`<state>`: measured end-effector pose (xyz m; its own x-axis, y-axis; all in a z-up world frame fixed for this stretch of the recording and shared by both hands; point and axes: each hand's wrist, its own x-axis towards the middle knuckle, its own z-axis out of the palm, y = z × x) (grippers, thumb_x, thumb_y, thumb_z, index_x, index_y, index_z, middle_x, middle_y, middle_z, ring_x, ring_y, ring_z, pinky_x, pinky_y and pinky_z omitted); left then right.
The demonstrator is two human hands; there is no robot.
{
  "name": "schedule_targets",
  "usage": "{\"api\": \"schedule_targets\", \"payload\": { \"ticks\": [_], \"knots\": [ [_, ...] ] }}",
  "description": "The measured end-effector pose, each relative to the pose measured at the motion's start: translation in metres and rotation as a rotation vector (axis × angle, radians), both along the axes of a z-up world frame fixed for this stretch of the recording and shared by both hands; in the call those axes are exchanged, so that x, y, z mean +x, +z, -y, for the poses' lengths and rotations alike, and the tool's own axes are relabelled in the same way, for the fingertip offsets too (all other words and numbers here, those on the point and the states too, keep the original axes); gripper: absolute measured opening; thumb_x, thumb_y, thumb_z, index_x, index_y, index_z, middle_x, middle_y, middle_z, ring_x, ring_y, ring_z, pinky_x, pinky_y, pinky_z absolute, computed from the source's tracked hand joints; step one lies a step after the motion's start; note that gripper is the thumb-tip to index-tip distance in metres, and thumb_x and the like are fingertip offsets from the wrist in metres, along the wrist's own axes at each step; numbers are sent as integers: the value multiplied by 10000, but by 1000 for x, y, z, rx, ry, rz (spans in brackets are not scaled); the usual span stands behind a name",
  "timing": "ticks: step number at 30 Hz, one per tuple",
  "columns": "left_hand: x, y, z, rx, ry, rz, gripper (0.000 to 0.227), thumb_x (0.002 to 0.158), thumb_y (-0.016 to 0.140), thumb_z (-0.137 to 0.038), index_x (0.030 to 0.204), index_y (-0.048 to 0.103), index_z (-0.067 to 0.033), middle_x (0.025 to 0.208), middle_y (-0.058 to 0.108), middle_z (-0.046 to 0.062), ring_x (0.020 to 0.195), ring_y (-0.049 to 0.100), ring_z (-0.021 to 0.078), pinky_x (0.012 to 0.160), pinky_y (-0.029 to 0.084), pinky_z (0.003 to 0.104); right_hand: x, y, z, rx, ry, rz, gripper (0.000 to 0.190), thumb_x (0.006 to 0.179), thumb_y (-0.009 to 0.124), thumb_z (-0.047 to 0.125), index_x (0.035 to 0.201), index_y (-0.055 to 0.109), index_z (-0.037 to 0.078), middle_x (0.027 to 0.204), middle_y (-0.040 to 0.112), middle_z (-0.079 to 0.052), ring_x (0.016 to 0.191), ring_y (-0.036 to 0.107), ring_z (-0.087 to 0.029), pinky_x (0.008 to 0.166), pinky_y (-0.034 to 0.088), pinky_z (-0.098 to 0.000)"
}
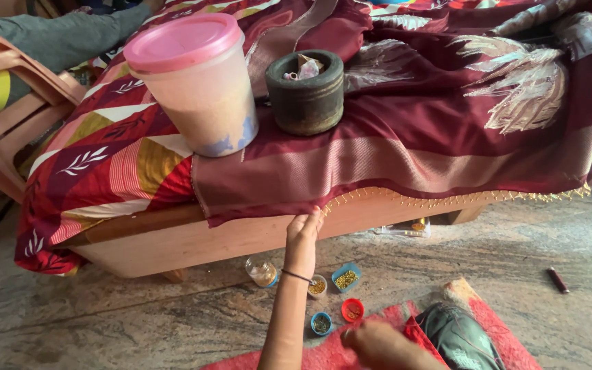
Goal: Threading decorative beads and sequins onto the edge of a fabric garment, likely a saree.
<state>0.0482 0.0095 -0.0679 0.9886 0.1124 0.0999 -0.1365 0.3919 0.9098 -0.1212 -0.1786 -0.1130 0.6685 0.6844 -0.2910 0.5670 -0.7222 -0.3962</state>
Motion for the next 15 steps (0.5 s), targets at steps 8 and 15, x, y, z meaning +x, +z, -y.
{"api": "schedule_targets", "payload": {
  "ticks": [8, 15],
  "knots": [
    [-28, 62, 3, -498, -249, -99, 177, 1025, 615, -267, 1008, 624, -92, 1047, 691, 88, 1048, 708, 238, 1044, 524, 436, 104, 99, 58, 489, -831, -148, 454, 953, 606, 405, 1257, 727, 91, 1249, 786, -110, 1171, 734, -240, 1024, 579, -352],
    [-29, 71, 2, -552, -252, -220, 337, 1021, 554, -353, 1143, 596, -42, 1146, 709, 157, 1109, 663, 268, 1035, 508, 437, 171, 83, 118, 1785, -1105, -725, 825, 983, 605, 445, 1581, 306, -38, 1561, 463, -197, 1444, 452, -299, 1155, 391, -432]
  ]
}}
